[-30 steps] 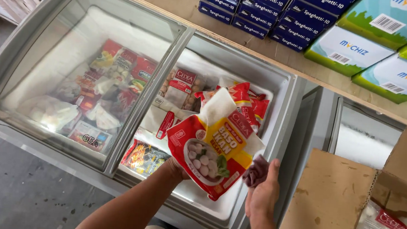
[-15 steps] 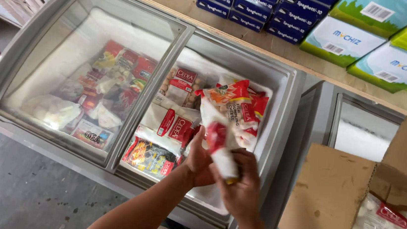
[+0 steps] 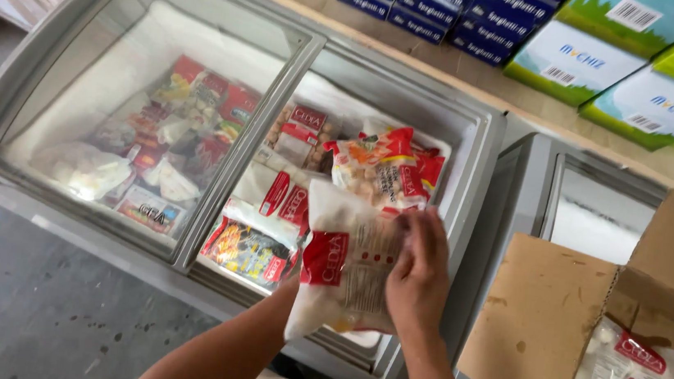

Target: Organizing and wiping down frozen food packets within grocery store chest freezers and a cardboard box.

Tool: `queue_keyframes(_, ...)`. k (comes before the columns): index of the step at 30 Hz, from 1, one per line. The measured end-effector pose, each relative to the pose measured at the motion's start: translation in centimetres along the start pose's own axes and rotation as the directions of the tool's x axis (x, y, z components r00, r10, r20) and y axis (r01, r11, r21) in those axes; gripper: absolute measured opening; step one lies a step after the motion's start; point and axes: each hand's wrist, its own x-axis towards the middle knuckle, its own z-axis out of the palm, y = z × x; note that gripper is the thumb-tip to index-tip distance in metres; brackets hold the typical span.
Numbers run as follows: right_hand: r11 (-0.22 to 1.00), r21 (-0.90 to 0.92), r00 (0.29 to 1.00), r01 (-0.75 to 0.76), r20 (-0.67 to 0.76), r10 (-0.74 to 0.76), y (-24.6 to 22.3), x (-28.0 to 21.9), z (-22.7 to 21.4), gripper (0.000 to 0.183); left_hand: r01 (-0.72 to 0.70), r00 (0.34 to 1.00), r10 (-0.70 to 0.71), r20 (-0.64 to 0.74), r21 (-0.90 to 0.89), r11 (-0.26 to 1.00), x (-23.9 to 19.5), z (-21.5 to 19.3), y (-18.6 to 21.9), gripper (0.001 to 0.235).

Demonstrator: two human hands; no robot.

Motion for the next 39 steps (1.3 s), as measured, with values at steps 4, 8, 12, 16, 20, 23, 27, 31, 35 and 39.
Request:
queue_keyframes(4, 0.961, 0.141, 0.958, -0.237, -0.133, 0.255, -3.0, -0.5, 2.3, 0.046, -0.010, 0.991, 0.017, 0.131, -0.050, 0.999, 1.8, -5.2, -0.5, 0.059)
queue_keyframes(8, 0.973, 0.187, 0.990, 0.138, 0.015, -0.144, -6.0, -2.2, 2.7, 0.043, 0.018, 0.964, 0.007, 0.266, -0.093, 0.996, 6.4, -13.5, -1.5, 0.057)
queue_keyframes(12, 0.992, 0.118, 0.993, 0.036, 0.106, -0.048, -0.1, -2.5, 1.7, 0.054, 0.038, 0.954, -0.012, 0.300, -0.083, 0.996, 8.1, -19.9, -1.5, 0.056)
queue_keyframes(16, 0.985, 0.114, 0.992, -0.129, 0.010, 0.128, 2.1, -4.5, 3.7, 0.052, 0.010, 0.940, 0.002, 0.341, -0.033, 0.999, 7.6, -19.3, -0.1, 0.055)
queue_keyframes(20, 0.997, 0.054, 0.987, -0.056, -0.149, 0.064, -2.7, -6.0, 3.5, 0.047, 0.014, 0.925, -0.022, 0.379, 0.023, 1.000, 7.3, -17.5, 0.5, 0.055)
queue_keyframes(23, 0.988, 0.147, 0.994, 0.046, -0.109, -0.030, -3.5, -6.5, 2.6, 0.044, 0.014, 0.913, -0.041, 0.406, 0.069, 0.997, 7.0, -15.8, 1.4, 0.055)
queue_keyframes(27, 0.902, 0.430, 0.997, 0.033, 0.054, -0.062, -1.5, -6.4, 1.0, 0.042, 0.018, 0.900, -0.068, 0.431, 0.118, 0.993, 4.1, -10.4, 2.1, 0.055)
queue_keyframes(31, 0.894, 0.438, 0.986, -0.097, 0.163, 0.027, 1.6, -4.0, -0.8, 0.053, 0.173, 0.945, -0.138, 0.295, -0.095, 0.980, -0.8, -2.5, 2.5, 0.048)
queue_keyframes(35, 0.982, 0.140, 0.907, -0.126, 0.418, 0.057, 0.9, -2.8, -1.1, 0.090, -0.246, 0.947, 0.114, 0.299, 0.451, 0.858, -0.3, -3.7, 2.3, 0.062)
queue_keyframes(39, 0.972, 0.165, 0.892, -0.170, 0.445, 0.080, 0.0, -3.2, 0.8, 0.096, 0.024, 0.998, -0.048, 0.038, 0.477, 0.878, 3.0, -4.4, 1.8, 0.098)
